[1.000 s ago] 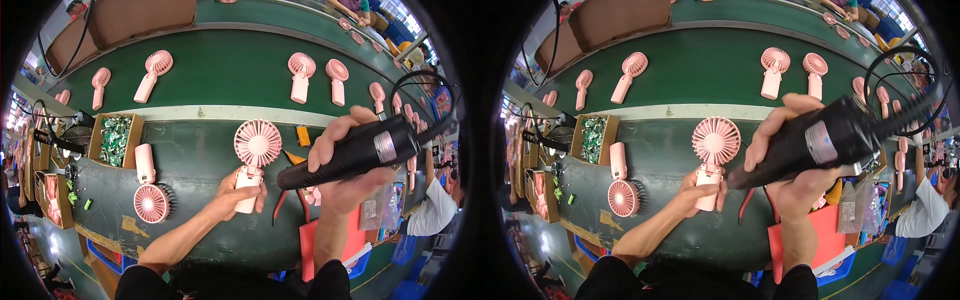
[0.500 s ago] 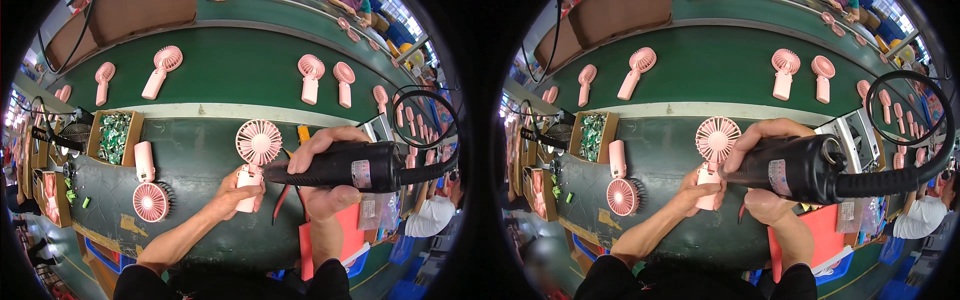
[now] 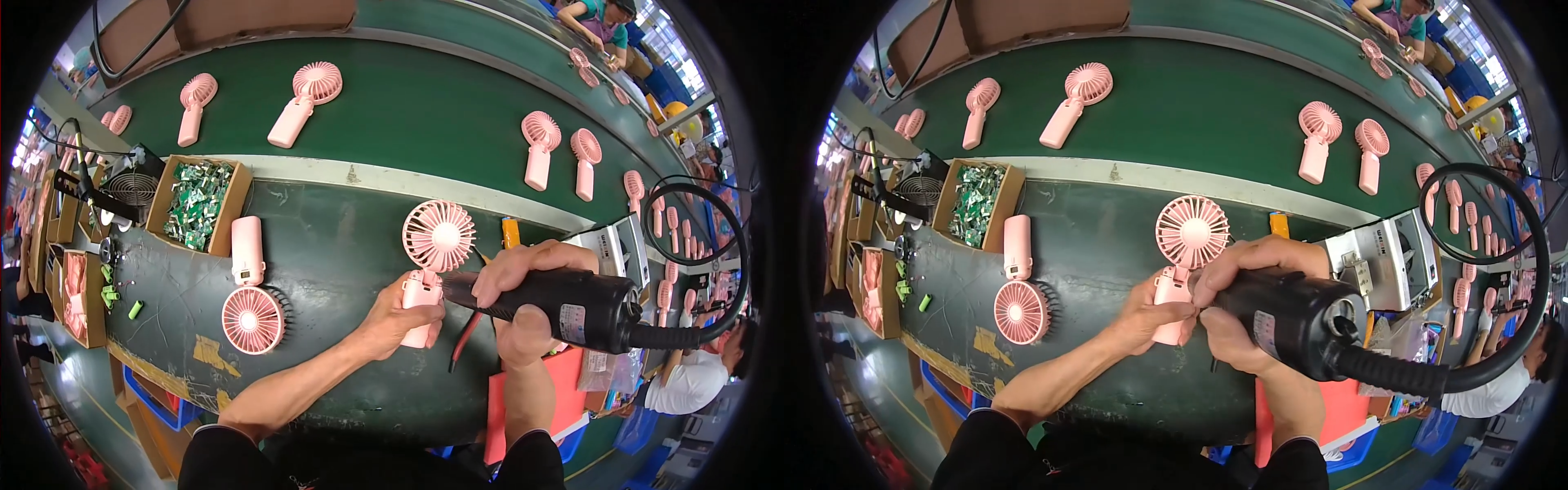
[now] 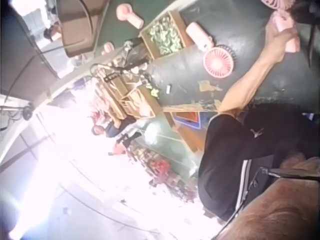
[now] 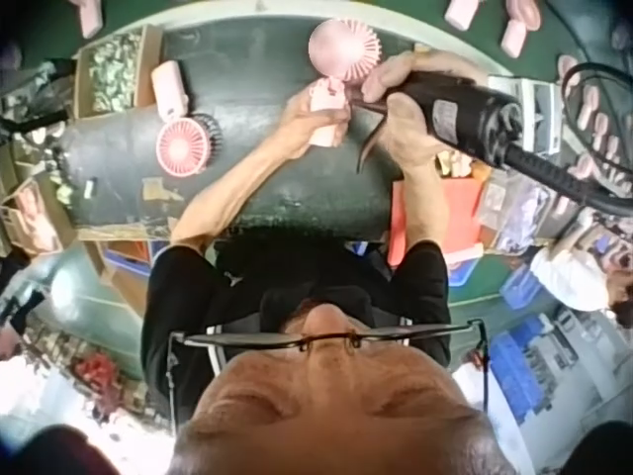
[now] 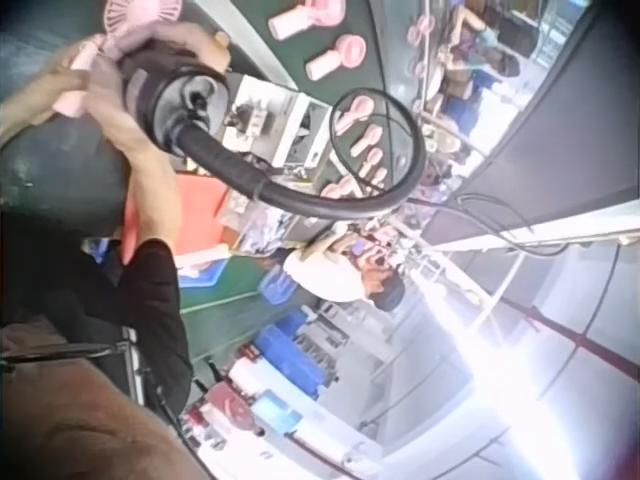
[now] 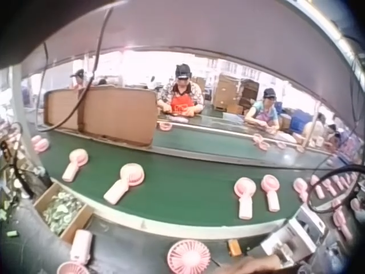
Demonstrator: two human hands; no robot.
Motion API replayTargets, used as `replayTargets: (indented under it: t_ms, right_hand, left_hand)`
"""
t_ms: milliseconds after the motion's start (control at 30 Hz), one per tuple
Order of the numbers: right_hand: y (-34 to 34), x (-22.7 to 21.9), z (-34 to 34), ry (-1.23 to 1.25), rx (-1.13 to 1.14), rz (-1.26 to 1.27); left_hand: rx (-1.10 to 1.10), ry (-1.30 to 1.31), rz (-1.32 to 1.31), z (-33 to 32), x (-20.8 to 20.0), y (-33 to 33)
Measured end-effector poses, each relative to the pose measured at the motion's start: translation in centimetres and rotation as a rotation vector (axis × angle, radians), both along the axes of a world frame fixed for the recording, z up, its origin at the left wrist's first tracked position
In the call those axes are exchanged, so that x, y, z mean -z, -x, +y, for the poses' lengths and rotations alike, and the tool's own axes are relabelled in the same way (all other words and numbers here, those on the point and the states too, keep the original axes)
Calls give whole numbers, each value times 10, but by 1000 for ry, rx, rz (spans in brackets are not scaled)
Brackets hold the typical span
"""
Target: The person carries a tray of mini fan parts to a workstation, unloads them onto the table, and assembles the portable fans by attaching the casings and driving screws with an electric screwdriver.
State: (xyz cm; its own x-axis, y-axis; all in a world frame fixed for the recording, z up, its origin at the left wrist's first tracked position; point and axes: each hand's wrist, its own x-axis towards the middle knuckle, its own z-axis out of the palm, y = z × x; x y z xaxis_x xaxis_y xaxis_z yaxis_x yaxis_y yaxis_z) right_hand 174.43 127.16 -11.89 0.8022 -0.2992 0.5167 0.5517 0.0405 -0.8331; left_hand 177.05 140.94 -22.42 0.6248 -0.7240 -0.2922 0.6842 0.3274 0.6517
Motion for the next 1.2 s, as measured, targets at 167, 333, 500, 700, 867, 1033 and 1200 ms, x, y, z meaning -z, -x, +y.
replayTargets:
  t_ms: [167, 333, 500, 700, 867, 1033, 1200]
  right_hand:
    - [3, -6, 5, -27, 36, 28]
    - [1, -7, 1, -58, 63, 1]
    - [10, -22, -12, -129, 235, -49]
    - [9, -20, -11, -133, 205, -14]
    - [6, -14, -8, -113, 156, 13]
    - [0, 0, -7, -91, 119, 34]
    - [3, 10, 3, 30, 14, 31]
  left_hand:
    - [-2, -15, 23, 0, -1, 0]
    - [7, -32, -15, 1, 3, -1]
    - [45, 75, -26, 3, 5, -5]
    - [67, 102, 4, 4, 9, -6]
    - [68, 63, 1, 3, 5, -8]
    - [46, 29, -6, 2, 10, -7]
    - [7, -7, -7, 2, 12, -5]
